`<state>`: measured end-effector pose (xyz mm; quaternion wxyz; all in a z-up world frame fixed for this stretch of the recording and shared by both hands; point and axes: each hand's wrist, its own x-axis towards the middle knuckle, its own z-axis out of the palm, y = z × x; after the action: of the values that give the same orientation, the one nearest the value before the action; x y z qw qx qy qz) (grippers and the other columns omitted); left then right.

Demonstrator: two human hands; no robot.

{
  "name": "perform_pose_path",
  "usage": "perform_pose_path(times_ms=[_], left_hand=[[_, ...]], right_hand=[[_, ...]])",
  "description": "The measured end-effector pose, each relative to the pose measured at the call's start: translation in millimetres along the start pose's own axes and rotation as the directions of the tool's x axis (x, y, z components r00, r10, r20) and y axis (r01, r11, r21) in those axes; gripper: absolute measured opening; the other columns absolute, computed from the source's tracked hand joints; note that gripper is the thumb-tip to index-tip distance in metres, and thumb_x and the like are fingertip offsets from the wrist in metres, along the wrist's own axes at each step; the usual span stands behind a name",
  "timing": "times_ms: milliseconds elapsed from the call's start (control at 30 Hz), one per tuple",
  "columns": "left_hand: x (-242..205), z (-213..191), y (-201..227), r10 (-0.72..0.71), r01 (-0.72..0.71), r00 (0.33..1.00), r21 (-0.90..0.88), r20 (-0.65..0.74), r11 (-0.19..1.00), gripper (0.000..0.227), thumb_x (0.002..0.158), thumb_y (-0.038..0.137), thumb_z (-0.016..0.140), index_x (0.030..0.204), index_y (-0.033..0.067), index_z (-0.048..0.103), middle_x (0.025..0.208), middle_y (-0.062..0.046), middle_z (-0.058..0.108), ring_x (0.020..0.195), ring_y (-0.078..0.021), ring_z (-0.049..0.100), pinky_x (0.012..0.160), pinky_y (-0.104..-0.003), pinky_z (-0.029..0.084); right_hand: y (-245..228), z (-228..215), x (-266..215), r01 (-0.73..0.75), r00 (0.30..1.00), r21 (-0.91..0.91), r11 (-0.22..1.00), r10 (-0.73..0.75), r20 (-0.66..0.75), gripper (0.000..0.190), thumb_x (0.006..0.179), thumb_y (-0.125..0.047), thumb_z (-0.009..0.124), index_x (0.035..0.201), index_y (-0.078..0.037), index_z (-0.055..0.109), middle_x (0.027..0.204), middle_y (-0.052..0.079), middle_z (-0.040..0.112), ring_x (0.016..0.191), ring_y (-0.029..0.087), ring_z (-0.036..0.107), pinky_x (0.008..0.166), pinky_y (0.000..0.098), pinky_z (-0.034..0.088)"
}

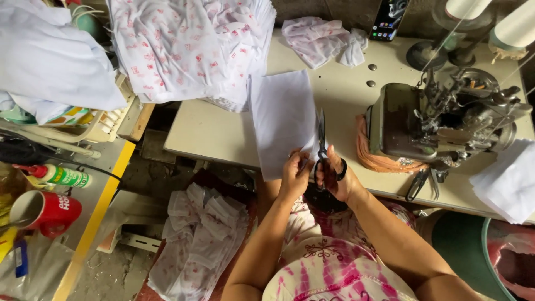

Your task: The person is manually trimming and cutting white fabric pieces using scissors at a sewing workstation.

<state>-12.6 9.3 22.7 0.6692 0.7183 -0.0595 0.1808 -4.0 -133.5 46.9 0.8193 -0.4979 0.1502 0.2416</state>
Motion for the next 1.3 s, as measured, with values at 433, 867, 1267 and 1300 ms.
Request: perform_pose_path(times_ms=[433,867,1267,1300], left_hand=[[-1,-9,-1,-0.099,0.097,0.995,-0.404,0.015,0.910,0.014,0.096,0.004,0.070,0.086,0.0063,0.060,0.080,-0.001,0.050,0.072,-0.0082,0.046,0.069,-0.025,0.044],[-6,-2,-28,-0.145,0.098,0.988,-0.532,-0.048,0.841,0.014,0.094,0.003,0.070,0.094,0.0073,0.057,0.104,-0.005,0.054,0.096,-0.0125,0.051,0.094,-0.035,0.043],[-9,-3,-23,-0.203,0.158,0.979,-0.521,-0.030,0.839,0.012,0.093,0.001,0.067,0.094,0.0065,0.056,0.109,-0.008,0.050,0.103,-0.0168,0.051,0.098,-0.038,0.041],[-10,-4,-28,-0.203,0.165,0.979,-0.518,-0.017,0.840,0.012,0.094,0.002,0.066,0.096,0.0065,0.055,0.111,-0.009,0.049,0.105,-0.0183,0.051,0.099,-0.040,0.041]], right_hand=[[-26,8,42,-0.025,0.996,-0.038,0.999,0.028,0.081,0.084,0.084,-0.089,0.054,0.083,-0.005,0.060,0.061,0.011,0.058,0.055,0.026,0.062,0.055,0.0337,0.049],[-52,23,80,0.016,0.999,-0.006,1.000,-0.016,0.050,0.071,0.085,-0.077,0.065,0.084,-0.007,0.058,0.065,0.006,0.053,0.057,0.020,0.058,0.053,0.0296,0.048],[-75,26,112,-0.023,0.999,-0.046,0.999,0.025,0.038,0.086,0.075,-0.089,0.065,0.085,-0.004,0.058,0.066,0.008,0.052,0.063,0.023,0.057,0.059,0.0314,0.050],[-74,24,120,-0.001,1.000,-0.049,0.999,0.002,0.018,0.083,0.073,-0.086,0.072,0.085,-0.005,0.057,0.068,0.005,0.050,0.064,0.018,0.055,0.059,0.0271,0.050]])
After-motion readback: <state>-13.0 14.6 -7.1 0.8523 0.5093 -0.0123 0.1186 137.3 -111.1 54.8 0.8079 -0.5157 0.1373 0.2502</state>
